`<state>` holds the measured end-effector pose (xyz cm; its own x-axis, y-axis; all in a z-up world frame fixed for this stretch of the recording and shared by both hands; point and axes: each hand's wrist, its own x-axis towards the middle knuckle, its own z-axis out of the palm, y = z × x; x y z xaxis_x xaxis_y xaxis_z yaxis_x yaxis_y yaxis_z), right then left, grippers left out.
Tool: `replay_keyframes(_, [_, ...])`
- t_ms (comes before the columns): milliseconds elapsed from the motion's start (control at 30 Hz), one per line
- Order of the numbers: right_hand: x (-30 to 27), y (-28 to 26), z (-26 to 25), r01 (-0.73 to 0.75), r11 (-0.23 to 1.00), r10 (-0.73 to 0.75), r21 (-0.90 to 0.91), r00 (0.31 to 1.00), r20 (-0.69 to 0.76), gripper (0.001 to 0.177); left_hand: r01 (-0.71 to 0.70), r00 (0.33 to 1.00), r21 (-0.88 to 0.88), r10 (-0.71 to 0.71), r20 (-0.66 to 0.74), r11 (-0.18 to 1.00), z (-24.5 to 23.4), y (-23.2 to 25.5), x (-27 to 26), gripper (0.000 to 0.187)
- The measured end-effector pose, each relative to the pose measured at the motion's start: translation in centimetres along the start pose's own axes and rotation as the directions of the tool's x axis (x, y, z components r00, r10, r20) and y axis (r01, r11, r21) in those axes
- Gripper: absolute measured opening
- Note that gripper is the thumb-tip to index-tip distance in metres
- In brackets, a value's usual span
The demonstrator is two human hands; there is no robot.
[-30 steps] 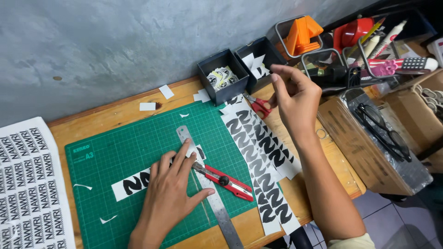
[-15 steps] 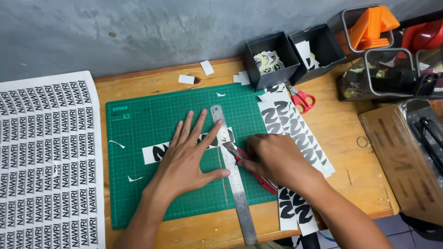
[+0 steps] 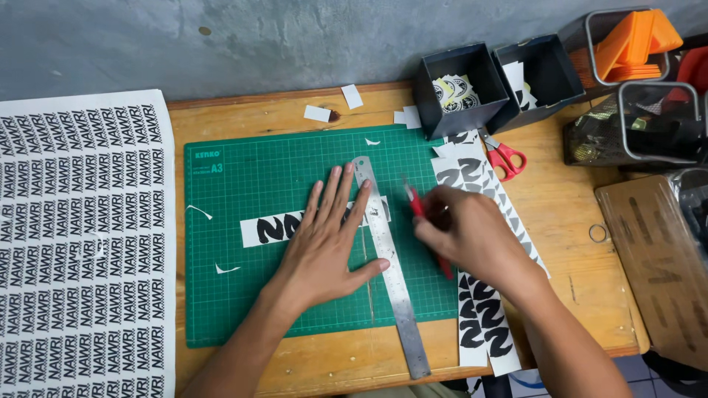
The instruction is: The person uses a metal ruler and a red utility knife to cut strips of black and white stickers on a green cutting mat. They align the ruler along the sticker strips and slice through the material to separate individual pieces.
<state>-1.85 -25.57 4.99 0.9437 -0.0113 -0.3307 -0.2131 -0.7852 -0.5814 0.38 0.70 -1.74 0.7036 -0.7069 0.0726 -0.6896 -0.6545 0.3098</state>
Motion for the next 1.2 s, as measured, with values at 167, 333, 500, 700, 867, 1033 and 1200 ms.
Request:
replay_keyframes(167, [1.0, 0.9, 1.0, 0.008, 0.982, 0.012, 0.189, 0.995, -0.102, 0.009, 0.027, 0.999, 0.004, -0.027, -0.039, 1.0, 0.8, 1.1, 0.5, 0.124])
replay_keyframes(333, [1.7, 2.0, 2.7, 0.145, 0.989, -0.137, 0.014, 0.958, -0.25, 0.033, 0.047, 0.998, 0.038, -0.045, -0.049, 0.998, 0.9, 1.2, 0.0, 0.131])
replay_keyframes(500, [2.2, 1.9, 5.2, 0.261, 0.959, -0.282, -0.105, 0.902, -0.327, 0.036, 0.06, 0.998, 0.032, -0.061, 0.026, 0.998, 0.6, 0.6, -1.5, 0.133])
replay_keyframes(700, [2.6, 1.5, 7.3, 0.137, 0.949, -0.227, -0.284, 0.923, -0.312, 0.051, 0.075, 0.996, 0.048, -0.077, 0.042, 0.996, 0.8, 0.1, -2.1, 0.13])
replay_keyframes(867, [3.1, 2.1, 6.9, 0.091, 0.951, -0.18, -0.296, 0.94, -0.289, 0.056, 0.118, 0.992, 0.026, -0.119, 0.039, 0.993, 0.8, 1.1, -1.7, 0.124])
replay_keyframes(1033, [3.0, 2.5, 5.8, 0.062, 0.967, -0.129, -0.246, 0.955, -0.268, 0.055, 0.11, 0.994, 0.062, -0.11, -0.002, 0.992, 1.3, 2.4, -1.4, 0.119])
replay_keyframes(1200, [2.5, 2.2, 5.2, 0.061, 0.975, -0.112, -0.214, 0.966, -0.233, 0.05, 0.075, 0.997, 0.022, -0.074, -0.026, 0.997, 1.3, 4.1, -0.9, 0.108])
